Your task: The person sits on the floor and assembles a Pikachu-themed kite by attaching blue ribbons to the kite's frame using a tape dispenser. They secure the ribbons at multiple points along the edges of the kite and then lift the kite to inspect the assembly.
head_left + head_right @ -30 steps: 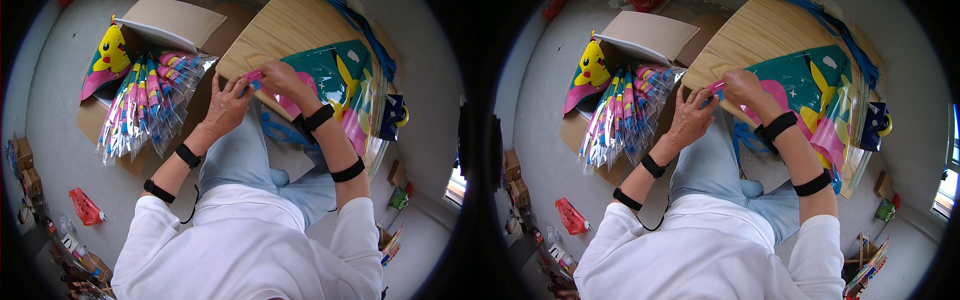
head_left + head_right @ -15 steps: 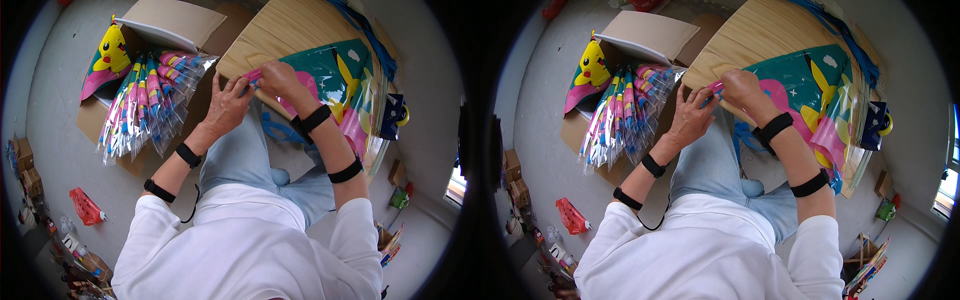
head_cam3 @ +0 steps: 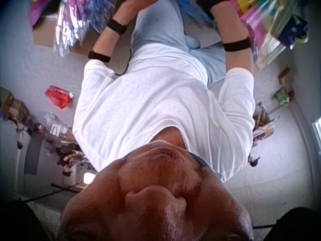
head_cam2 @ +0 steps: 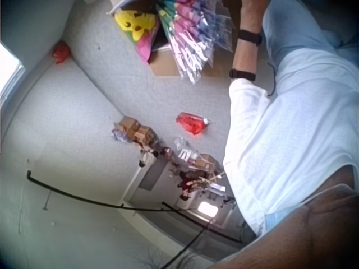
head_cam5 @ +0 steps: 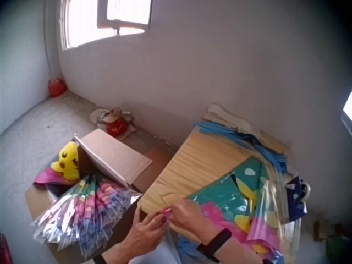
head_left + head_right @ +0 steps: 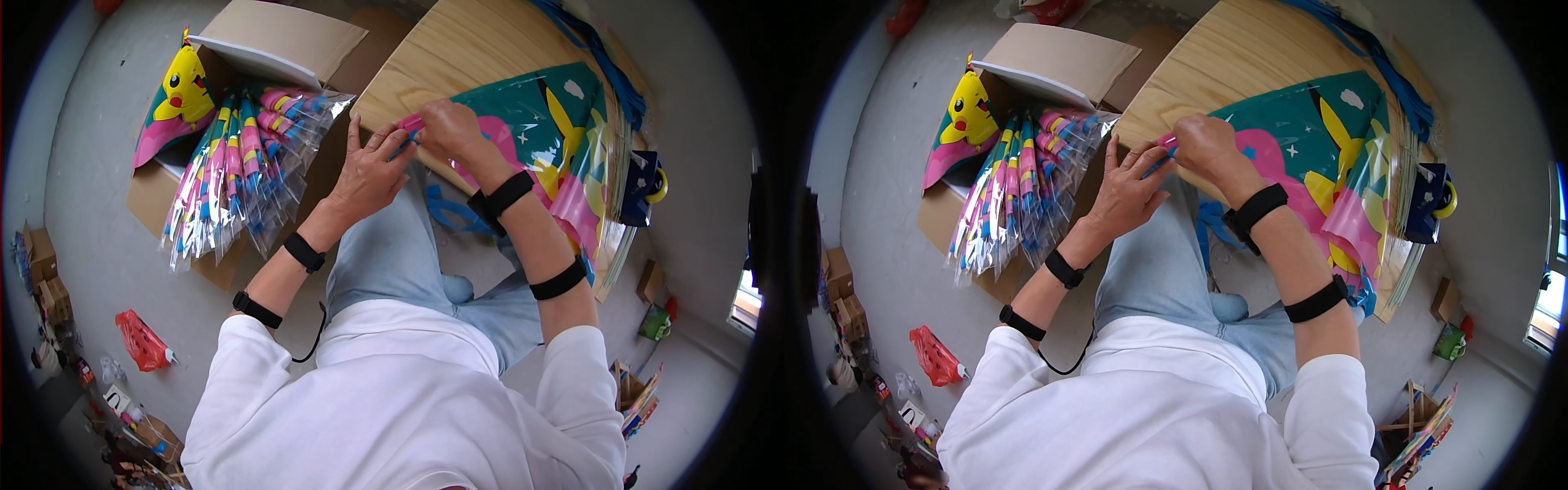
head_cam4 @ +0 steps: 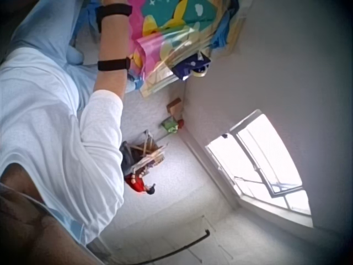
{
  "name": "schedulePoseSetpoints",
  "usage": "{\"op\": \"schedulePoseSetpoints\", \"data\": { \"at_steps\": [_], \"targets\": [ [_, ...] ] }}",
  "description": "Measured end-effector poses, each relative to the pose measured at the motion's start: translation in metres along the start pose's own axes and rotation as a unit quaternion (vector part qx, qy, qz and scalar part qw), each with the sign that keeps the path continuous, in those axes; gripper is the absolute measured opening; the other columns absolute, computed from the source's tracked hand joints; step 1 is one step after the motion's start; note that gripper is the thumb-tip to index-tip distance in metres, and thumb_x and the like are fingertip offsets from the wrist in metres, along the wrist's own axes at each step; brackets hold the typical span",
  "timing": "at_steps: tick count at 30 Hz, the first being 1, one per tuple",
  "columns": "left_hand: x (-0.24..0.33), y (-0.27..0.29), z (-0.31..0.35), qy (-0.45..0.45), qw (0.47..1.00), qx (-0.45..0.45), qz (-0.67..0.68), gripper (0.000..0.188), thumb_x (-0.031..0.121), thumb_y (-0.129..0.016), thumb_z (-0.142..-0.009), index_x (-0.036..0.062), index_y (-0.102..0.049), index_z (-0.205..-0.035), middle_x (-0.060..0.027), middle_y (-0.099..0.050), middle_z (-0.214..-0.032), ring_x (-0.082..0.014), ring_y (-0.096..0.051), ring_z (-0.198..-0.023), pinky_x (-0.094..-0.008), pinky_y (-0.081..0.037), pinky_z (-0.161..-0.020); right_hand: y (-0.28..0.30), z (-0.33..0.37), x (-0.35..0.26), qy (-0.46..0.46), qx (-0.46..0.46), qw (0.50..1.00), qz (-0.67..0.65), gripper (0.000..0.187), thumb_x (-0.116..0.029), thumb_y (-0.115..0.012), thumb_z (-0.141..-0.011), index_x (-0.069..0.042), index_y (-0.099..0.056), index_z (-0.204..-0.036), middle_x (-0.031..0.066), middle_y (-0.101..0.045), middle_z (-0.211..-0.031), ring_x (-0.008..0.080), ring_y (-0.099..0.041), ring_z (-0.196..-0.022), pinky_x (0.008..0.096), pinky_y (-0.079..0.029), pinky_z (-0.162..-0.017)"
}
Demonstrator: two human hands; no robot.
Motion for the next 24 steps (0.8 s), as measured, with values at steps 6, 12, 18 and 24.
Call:
{"op": "schedulePoseSetpoints", "data": {
  "at_steps": [6, 12, 18, 24],
  "targets": [
    [-0.004, -0.006, -0.003, -0.006, 1.0, -0.02, -0.023, 0.053, 0.02, -0.081, -0.075, 0.0113, -0.067, -0.126, -0.0064, -0.057, -0.134, -0.026, -0.051, -0.134, -0.0708, -0.019, -0.117, -0.004, -0.002, 0.004, -0.002, 0.009, 1.0, -0.011, 0.023, -0.023, -0.076, -0.074, -0.004, -0.075, -0.087, 0.0198, -0.073, -0.092, 0.0373, -0.072, -0.09, 0.0455, -0.058, -0.075],
    [-0.001, -0.002, -0.005, 0.004, 0.999, -0.027, -0.037, 0.052, 0.021, -0.081, -0.076, 0.012, -0.067, -0.125, -0.0057, -0.058, -0.132, -0.0253, -0.052, -0.132, -0.0705, -0.02, -0.117, -0.002, -0.008, 0.033, -0.062, -0.004, 0.984, -0.168, 0.038, -0.033, -0.087, -0.07, -0.001, -0.075, -0.085, 0.0192, -0.072, -0.082, 0.0336, -0.072, -0.079, 0.0421, -0.055, -0.069],
    [-0.001, -0.003, -0.005, 0.005, 0.999, -0.029, -0.04, 0.052, 0.022, -0.081, -0.076, 0.0123, -0.067, -0.125, -0.0054, -0.057, -0.133, -0.0252, -0.051, -0.132, -0.0711, -0.02, -0.116, -0.005, -0.007, 0.043, -0.117, -0.001, 0.973, -0.2, 0.036, -0.034, -0.088, -0.068, -0.006, -0.076, -0.089, 0.0177, -0.075, -0.092, 0.0363, -0.072, -0.091, 0.0452, -0.057, -0.077],
    [0.001, -0.003, -0.005, 0.01, 0.999, -0.021, -0.042, 0.051, 0.022, -0.082, -0.076, 0.0123, -0.067, -0.124, -0.0053, -0.055, -0.134, -0.0252, -0.05, -0.133, -0.0723, -0.021, -0.115, 0.008, 0.009, 0.045, -0.114, 0.064, 0.969, -0.211, 0.031, -0.03, -0.087, -0.069, -0.005, -0.074, -0.083, 0.0179, -0.073, -0.086, 0.0346, -0.071, -0.082, 0.0444, -0.055, -0.069]
  ]
}}
Point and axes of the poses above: each hand's wrist, its own z-axis away from the middle knuckle, its own y-axis out of the back of the hand, x = y × z, the point moved 4 cm from there along -z, towards the middle knuckle
